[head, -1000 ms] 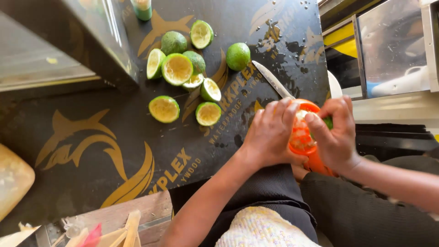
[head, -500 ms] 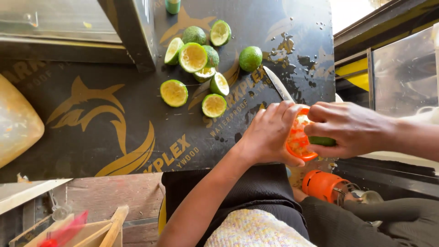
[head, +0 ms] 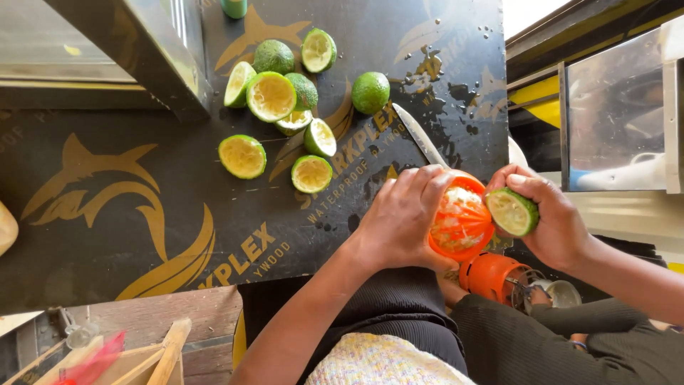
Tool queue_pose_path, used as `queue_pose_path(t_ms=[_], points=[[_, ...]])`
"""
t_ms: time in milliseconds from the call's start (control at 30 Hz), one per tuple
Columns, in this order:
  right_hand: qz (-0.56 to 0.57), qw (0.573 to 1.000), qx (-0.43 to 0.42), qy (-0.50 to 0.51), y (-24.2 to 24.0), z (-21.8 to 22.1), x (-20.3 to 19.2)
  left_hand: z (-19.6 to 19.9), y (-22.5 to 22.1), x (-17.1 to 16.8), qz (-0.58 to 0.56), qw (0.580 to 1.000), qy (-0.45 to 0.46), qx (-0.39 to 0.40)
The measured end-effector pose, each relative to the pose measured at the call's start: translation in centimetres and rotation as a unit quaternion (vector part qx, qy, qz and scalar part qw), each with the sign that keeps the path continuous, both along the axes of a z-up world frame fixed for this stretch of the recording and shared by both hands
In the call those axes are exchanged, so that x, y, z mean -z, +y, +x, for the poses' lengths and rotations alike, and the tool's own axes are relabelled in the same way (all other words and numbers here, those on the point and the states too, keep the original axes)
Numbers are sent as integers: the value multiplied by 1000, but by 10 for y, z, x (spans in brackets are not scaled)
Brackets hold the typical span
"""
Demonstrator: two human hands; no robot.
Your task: Washing, cutting, and juicing limes using a manual citrus juicer on a prep counter.
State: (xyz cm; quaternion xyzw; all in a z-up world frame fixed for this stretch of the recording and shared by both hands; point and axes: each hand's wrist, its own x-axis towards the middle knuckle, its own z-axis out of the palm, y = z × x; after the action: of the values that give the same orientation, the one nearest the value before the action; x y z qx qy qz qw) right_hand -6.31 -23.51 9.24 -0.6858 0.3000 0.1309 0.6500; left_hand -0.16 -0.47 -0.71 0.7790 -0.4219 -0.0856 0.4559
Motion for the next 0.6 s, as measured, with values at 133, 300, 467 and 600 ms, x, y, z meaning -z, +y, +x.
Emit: queue_pose_path(t_ms=[133,300,467,600], points=[[-165,975,-130,-75,6,2,3,-4,1,1,-16,1000,-5,-20],[-368,694,-475,-397,11,18,-3,-3,1,-1,-13,1000,-1,-21],[-381,531,-572,-496,11,43,-5,-2,0,-3,-6,1000,-1,-18],[-334,525,-602,-500,27,49,-9,-5,-2,2,-21,998,-34,-38]])
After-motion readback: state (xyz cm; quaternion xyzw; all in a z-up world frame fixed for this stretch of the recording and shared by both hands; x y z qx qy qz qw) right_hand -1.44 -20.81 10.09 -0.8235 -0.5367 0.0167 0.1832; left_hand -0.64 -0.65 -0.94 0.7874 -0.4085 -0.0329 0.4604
